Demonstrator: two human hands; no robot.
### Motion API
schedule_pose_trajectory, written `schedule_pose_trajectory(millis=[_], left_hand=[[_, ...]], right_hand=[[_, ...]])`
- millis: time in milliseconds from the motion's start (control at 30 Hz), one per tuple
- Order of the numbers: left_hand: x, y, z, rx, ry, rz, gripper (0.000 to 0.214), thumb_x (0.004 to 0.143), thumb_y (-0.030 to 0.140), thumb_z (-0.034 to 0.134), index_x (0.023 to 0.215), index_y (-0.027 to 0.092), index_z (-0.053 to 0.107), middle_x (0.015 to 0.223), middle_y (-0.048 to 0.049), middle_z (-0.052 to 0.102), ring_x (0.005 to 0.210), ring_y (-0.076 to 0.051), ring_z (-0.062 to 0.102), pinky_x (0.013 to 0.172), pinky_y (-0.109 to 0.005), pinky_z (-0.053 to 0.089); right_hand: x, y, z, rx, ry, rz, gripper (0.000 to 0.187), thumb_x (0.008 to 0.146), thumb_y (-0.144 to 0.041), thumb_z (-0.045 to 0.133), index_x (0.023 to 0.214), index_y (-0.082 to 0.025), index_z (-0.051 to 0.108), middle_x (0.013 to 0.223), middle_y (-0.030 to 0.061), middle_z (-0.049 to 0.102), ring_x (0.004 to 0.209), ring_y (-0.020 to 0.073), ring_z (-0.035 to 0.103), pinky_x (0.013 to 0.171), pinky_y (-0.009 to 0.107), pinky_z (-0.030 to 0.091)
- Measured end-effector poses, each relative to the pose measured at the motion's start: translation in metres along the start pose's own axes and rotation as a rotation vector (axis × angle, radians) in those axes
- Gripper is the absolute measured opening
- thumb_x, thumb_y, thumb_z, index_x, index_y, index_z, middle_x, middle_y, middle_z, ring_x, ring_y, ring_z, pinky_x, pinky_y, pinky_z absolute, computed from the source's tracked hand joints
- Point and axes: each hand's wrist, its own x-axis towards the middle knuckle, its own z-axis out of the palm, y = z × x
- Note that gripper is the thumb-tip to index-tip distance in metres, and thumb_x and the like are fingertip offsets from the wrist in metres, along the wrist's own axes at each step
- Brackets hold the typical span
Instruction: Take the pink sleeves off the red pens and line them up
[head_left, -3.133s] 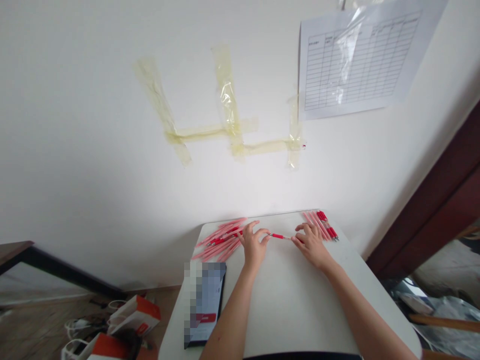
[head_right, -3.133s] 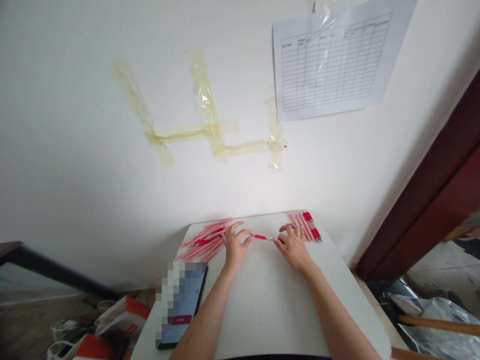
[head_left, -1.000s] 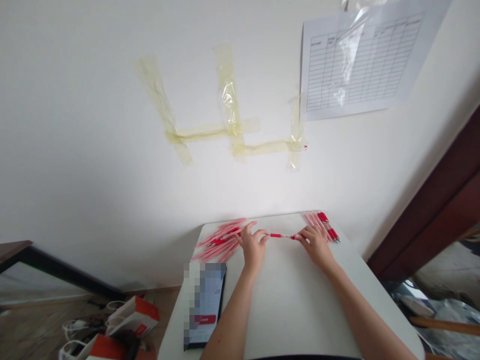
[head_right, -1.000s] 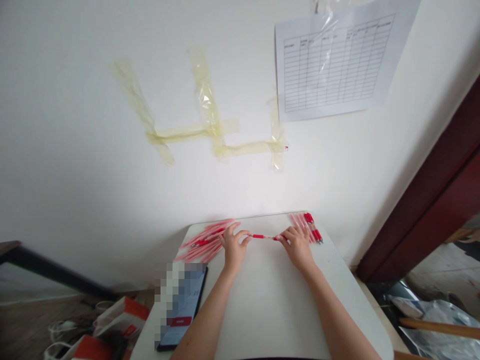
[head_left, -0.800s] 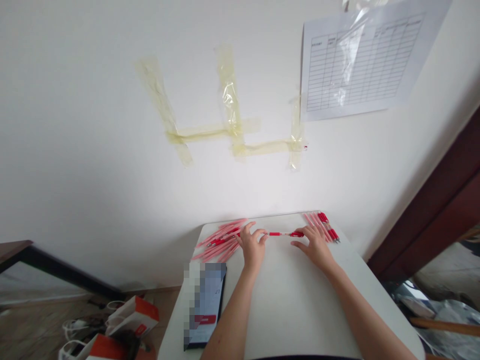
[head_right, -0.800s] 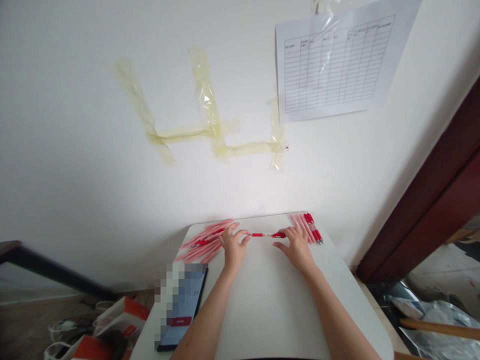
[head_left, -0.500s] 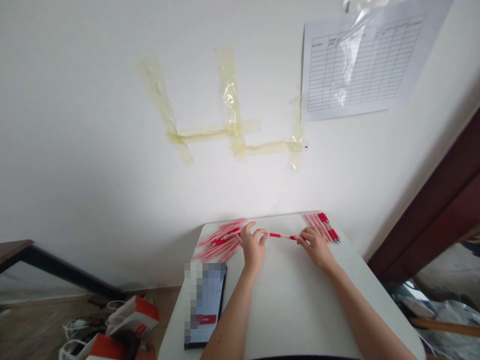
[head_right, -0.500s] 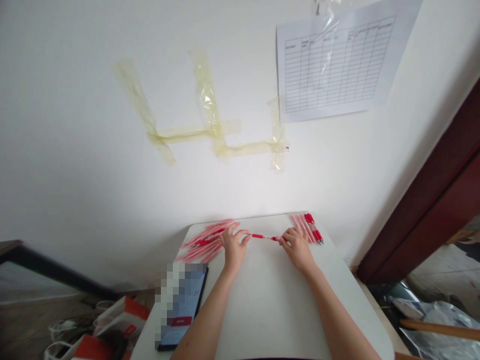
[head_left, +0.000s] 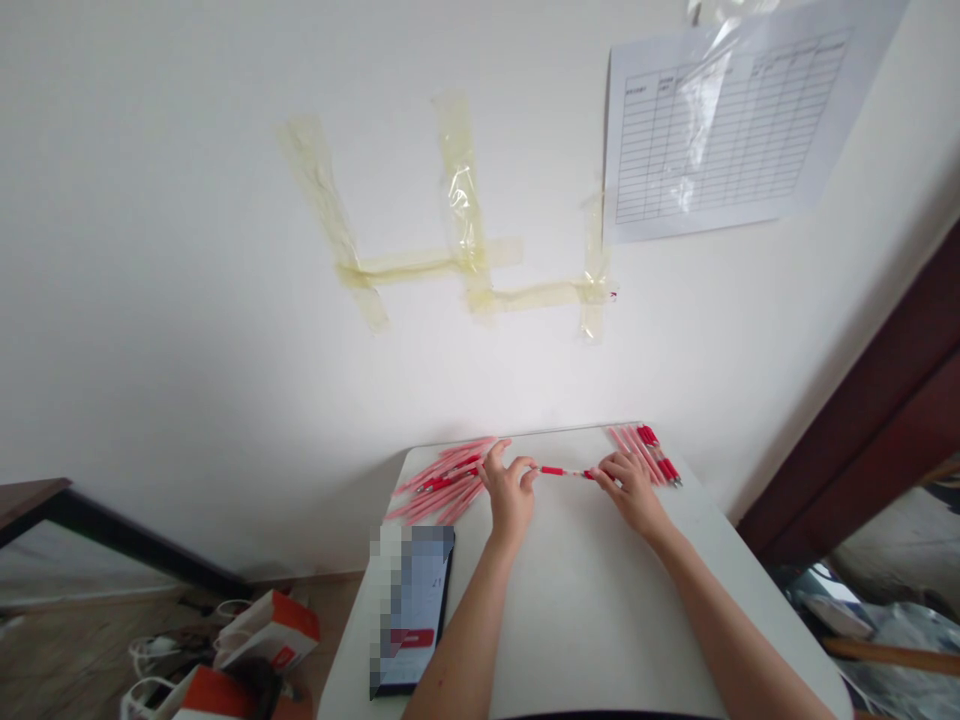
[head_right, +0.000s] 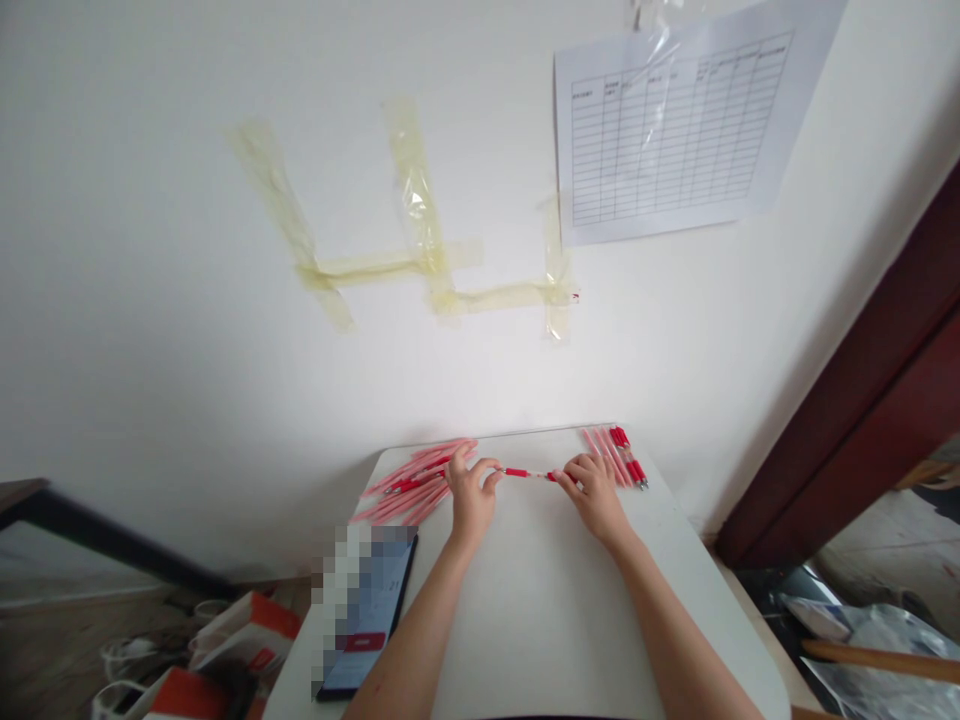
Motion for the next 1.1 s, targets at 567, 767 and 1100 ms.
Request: schedule_pose_trajectory(millis=[567, 767, 1100], left_hand=[[0.001, 0.000, -0.002, 0.074, -0.089, 0.015, 0.017, 0.082, 0.024, 0.073, 0.097, 0.031, 0.076, 0.136, -0.0089, 0.053, 0.132, -0.032, 0.048, 0.114, -0.065, 0.028], [-0.002, -0.003, 0.001, 0.101, -0.102, 0.041, 0.011, 0.082, 0.029, 0.074, 0.093, 0.033, 0.077, 0.138, -0.0072, 0.055, 0.134, -0.032, 0.047, 0.115, -0.072, 0.021], [-0.002, -0.001, 0.001, 0.074, -0.127, 0.028, 0.011, 0.083, 0.019, 0.072, 0.082, 0.028, 0.077, 0.138, -0.0078, 0.054, 0.133, -0.031, 0.047, 0.116, -0.073, 0.016]], right_hand=[[0.001, 0.015, 0.001, -0.071, 0.104, -0.022, 0.041, 0.095, -0.060, 0.047, 0.089, -0.029, 0.074, 0.103, 0.0068, 0.070, 0.098, 0.0271, 0.057, 0.092, 0.047, 0.043], [0.001, 0.017, 0.000, -0.073, 0.132, -0.008, 0.040, 0.093, -0.062, 0.050, 0.093, -0.031, 0.074, 0.104, 0.0065, 0.070, 0.101, 0.0287, 0.056, 0.095, 0.050, 0.041], [0.001, 0.014, 0.000, -0.076, 0.116, 0.002, 0.041, 0.093, -0.063, 0.050, 0.086, -0.030, 0.074, 0.099, 0.0065, 0.068, 0.099, 0.0287, 0.055, 0.094, 0.050, 0.042]])
